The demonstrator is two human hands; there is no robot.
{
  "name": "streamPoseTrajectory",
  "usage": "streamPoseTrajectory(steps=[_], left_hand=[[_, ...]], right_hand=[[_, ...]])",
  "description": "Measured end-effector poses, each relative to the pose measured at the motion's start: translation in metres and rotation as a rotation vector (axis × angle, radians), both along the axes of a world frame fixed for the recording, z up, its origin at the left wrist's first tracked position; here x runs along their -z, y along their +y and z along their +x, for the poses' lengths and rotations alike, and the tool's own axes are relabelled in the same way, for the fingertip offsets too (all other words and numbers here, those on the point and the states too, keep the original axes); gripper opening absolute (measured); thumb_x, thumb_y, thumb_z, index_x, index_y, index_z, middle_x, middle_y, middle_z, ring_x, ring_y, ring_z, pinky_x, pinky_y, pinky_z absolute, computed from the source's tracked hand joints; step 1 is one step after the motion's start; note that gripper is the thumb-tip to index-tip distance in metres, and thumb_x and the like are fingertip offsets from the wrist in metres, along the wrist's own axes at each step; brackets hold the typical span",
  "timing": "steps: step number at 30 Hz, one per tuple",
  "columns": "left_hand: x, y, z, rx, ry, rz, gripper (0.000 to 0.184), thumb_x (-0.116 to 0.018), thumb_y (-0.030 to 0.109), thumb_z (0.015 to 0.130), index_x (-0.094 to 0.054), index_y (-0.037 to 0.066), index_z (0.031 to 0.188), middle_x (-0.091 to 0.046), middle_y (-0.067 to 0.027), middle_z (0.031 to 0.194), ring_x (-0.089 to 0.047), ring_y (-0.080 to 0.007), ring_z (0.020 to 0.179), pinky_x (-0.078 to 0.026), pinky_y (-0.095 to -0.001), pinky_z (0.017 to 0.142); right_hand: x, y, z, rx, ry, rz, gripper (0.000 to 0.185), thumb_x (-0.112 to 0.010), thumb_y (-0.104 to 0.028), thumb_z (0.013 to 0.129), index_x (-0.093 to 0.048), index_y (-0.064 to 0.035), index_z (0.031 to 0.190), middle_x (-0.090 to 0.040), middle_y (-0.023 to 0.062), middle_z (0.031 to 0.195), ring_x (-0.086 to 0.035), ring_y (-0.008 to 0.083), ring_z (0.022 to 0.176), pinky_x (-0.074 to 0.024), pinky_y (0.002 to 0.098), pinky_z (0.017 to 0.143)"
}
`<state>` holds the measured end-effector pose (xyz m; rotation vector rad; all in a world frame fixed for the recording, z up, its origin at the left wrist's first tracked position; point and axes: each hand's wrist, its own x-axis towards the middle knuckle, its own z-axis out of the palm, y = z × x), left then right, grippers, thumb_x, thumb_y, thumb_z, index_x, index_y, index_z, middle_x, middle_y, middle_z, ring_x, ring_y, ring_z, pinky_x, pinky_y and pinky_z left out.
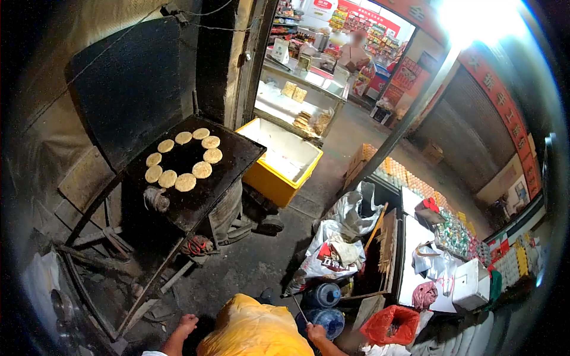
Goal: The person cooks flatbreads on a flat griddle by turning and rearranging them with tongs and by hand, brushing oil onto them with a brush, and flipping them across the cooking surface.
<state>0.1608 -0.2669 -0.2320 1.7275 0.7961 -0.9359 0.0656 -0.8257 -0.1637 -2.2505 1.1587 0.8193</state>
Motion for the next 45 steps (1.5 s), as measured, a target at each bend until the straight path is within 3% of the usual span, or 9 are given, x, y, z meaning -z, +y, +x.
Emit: streamPoseTrajectory(steps=[15, 21, 24, 28, 32, 36, 37, 41, 45], left_hand=[[-0.037, -0.104, 0.1, -0.02, 0.019, 0.078, 0.045, -0.066, 0.025, 0.091, -0.056, 0.003, 0.129, -0.066, -0.0094, 0.11, -0.063, -0.0199, 0.08, -0.053, -0.0374, 0.074], [0.003, -0.164, 0.176, -0.062, -0.229, -0.097, 0.047, -0.064, 0.026, 0.092, -0.054, 0.003, 0.132, -0.064, -0.0129, 0.119, -0.065, -0.0212, 0.094, -0.051, -0.0346, 0.082], [-0.115, -0.227, 0.216, 0.006, -0.242, -0.031, 0.048, -0.064, 0.026, 0.092, -0.053, 0.003, 0.132, -0.063, -0.0134, 0.122, -0.063, -0.0232, 0.104, -0.049, -0.0345, 0.088], [-0.026, -0.212, 0.205, 0.016, -0.346, -0.028, 0.049, -0.065, 0.027, 0.091, -0.053, 0.004, 0.133, -0.063, -0.0151, 0.123, -0.06, -0.0262, 0.111, -0.048, -0.0366, 0.093], [-0.045, -0.208, 0.173, -0.056, -0.334, 0.017, 0.049, -0.061, 0.03, 0.095, -0.051, 0.002, 0.134, -0.061, -0.0115, 0.126, -0.058, -0.0236, 0.111, -0.046, -0.0358, 0.095], [-0.093, -0.193, 0.159, -0.134, -0.102, 0.083, 0.049, -0.059, 0.031, 0.095, -0.051, 0.002, 0.134, -0.059, -0.0137, 0.129, -0.06, -0.0265, 0.108, -0.046, -0.0363, 0.095], [-0.109, -0.198, 0.156, -0.178, -0.08, 0.141, 0.049, -0.059, 0.031, 0.095, -0.051, 0.003, 0.135, -0.06, -0.0135, 0.127, -0.06, -0.0261, 0.106, -0.047, -0.0371, 0.094], [-0.022, -0.158, 0.101, -0.045, -0.177, 0.268, 0.047, -0.064, 0.031, 0.09, -0.058, 0.001, 0.127, -0.064, -0.0142, 0.121, -0.06, -0.0284, 0.109, -0.047, -0.037, 0.096], [-0.053, -0.177, 0.104, -0.129, -0.225, 0.313, 0.043, -0.066, 0.03, 0.089, -0.063, 0.002, 0.121, -0.065, -0.0149, 0.12, -0.061, -0.0289, 0.11, -0.047, -0.0363, 0.096]], right_hand=[[0.021, -0.096, 0.11, -0.097, -0.173, 0.018, 0.043, -0.052, -0.042, 0.093, -0.075, -0.0078, 0.08, -0.069, 0.0199, 0.078, -0.066, 0.0392, 0.078, -0.051, 0.0471, 0.074], [0.032, -0.173, 0.181, -0.119, -0.23, 0.0, 0.043, -0.054, -0.043, 0.093, -0.075, -0.0074, 0.082, -0.068, 0.0202, 0.075, -0.066, 0.0384, 0.075, -0.0505, 0.0463, 0.072], [0.007, -0.192, 0.218, -0.137, -0.279, 0.038, 0.041, -0.054, -0.042, 0.093, -0.075, -0.0086, 0.083, -0.068, 0.0205, 0.076, -0.067, 0.0383, 0.076, -0.0504, 0.0458, 0.072], [0.0, -0.203, 0.244, -0.227, -0.433, 0.045, 0.041, -0.053, -0.042, 0.092, -0.075, -0.0079, 0.083, -0.069, 0.0196, 0.08, -0.067, 0.0343, 0.076, -0.0502, 0.0443, 0.072], [0.024, -0.216, 0.252, -0.402, -0.445, 0.12, 0.042, -0.053, -0.04, 0.093, -0.07, -0.0032, 0.084, -0.068, 0.0226, 0.081, -0.065, 0.0356, 0.077, -0.0475, 0.0461, 0.07], [-0.003, -0.179, 0.27, -0.091, -0.218, 0.189, 0.042, -0.051, -0.035, 0.095, -0.072, -0.0017, 0.082, -0.065, 0.02, 0.073, -0.059, 0.0315, 0.065, -0.0458, 0.0435, 0.067], [0.014, -0.18, 0.262, -0.323, -0.481, 0.161, 0.041, -0.05, -0.034, 0.095, -0.072, -0.0015, 0.082, -0.065, 0.0189, 0.071, -0.059, 0.0273, 0.066, -0.0463, 0.0412, 0.068], [0.027, -0.177, 0.266, -0.325, -0.425, 0.205, 0.043, -0.053, -0.039, 0.095, -0.074, -0.004, 0.083, -0.068, 0.0213, 0.077, -0.063, 0.0324, 0.072, -0.0483, 0.0416, 0.073], [-0.003, -0.157, 0.319, -0.453, -0.499, 0.203, 0.039, -0.053, -0.038, 0.095, -0.075, -0.0067, 0.085, -0.066, 0.0193, 0.072, -0.063, 0.032, 0.069, -0.0485, 0.0415, 0.07]])
